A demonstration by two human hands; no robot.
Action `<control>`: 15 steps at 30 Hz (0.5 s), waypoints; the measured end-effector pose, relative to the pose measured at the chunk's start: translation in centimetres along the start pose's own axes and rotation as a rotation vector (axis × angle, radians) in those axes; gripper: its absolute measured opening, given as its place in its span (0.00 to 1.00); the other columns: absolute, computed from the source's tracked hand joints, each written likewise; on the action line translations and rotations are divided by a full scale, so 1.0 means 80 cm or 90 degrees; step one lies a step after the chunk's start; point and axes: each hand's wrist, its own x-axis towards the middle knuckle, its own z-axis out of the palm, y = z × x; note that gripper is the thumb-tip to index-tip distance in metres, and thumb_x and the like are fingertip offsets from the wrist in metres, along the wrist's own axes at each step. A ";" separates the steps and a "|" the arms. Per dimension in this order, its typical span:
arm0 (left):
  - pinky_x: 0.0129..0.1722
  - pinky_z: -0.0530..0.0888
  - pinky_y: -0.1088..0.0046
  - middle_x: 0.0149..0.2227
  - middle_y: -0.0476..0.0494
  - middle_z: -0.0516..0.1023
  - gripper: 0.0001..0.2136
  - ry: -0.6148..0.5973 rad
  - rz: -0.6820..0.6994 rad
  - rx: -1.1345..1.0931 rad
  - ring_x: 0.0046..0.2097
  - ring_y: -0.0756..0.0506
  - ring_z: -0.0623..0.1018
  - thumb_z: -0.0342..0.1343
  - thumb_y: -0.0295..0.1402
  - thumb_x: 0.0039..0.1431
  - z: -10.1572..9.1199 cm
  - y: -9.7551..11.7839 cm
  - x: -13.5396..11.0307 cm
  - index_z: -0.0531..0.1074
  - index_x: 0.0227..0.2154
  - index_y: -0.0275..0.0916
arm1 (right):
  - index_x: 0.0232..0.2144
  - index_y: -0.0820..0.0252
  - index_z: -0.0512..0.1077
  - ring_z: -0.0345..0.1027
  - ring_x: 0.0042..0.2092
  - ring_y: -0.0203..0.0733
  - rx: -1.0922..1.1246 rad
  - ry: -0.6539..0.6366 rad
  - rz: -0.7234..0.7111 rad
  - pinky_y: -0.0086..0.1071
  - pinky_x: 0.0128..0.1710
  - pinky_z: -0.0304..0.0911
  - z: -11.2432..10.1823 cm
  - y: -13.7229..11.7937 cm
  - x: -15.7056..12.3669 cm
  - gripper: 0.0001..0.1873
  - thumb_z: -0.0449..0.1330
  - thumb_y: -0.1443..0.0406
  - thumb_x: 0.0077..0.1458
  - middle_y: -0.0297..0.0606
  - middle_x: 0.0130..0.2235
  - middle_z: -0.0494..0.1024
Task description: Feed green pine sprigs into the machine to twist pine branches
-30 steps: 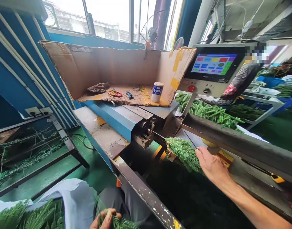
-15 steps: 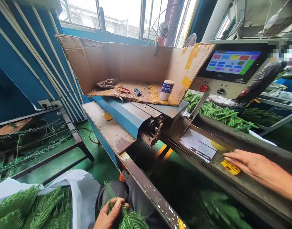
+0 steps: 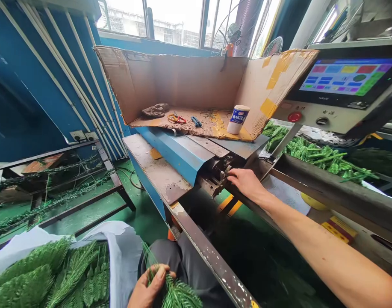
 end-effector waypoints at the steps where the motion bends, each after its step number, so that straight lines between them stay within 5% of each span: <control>1: 0.27 0.71 0.73 0.21 0.43 0.79 0.22 0.000 -0.004 -0.003 0.24 0.48 0.75 0.71 0.45 0.27 -0.002 -0.002 0.002 0.74 0.23 0.34 | 0.42 0.60 0.72 0.70 0.40 0.44 0.023 0.017 0.013 0.34 0.42 0.64 0.009 -0.006 -0.002 0.14 0.52 0.64 0.56 0.40 0.38 0.76; 4: 0.27 0.71 0.73 0.21 0.42 0.79 0.22 0.001 -0.016 -0.011 0.24 0.47 0.75 0.71 0.44 0.27 -0.005 -0.004 0.006 0.73 0.23 0.34 | 0.57 0.63 0.60 0.65 0.51 0.43 0.097 0.064 0.047 0.36 0.51 0.62 0.037 -0.022 -0.010 0.24 0.48 0.61 0.59 0.44 0.51 0.70; 7: 0.28 0.71 0.71 0.22 0.42 0.79 0.22 0.001 -0.009 -0.005 0.25 0.45 0.76 0.71 0.45 0.27 -0.003 -0.002 0.007 0.73 0.23 0.34 | 0.63 0.64 0.47 0.50 0.61 0.45 0.247 0.067 0.085 0.41 0.60 0.50 0.057 -0.031 -0.019 0.37 0.52 0.54 0.57 0.47 0.61 0.54; 10: 0.27 0.71 0.71 0.21 0.41 0.78 0.22 -0.001 -0.010 -0.010 0.24 0.45 0.76 0.71 0.45 0.26 -0.004 -0.001 0.005 0.73 0.22 0.34 | 0.65 0.59 0.37 0.39 0.64 0.43 0.397 0.038 0.111 0.43 0.63 0.40 0.067 -0.032 -0.025 0.45 0.53 0.49 0.56 0.43 0.64 0.44; 15: 0.26 0.71 0.73 0.20 0.43 0.78 0.21 0.008 0.001 -0.021 0.22 0.47 0.74 0.71 0.44 0.26 -0.017 -0.007 0.009 0.73 0.22 0.34 | 0.65 0.61 0.35 0.38 0.64 0.42 0.489 0.039 0.115 0.40 0.63 0.39 0.070 -0.029 -0.024 0.47 0.52 0.45 0.55 0.44 0.64 0.45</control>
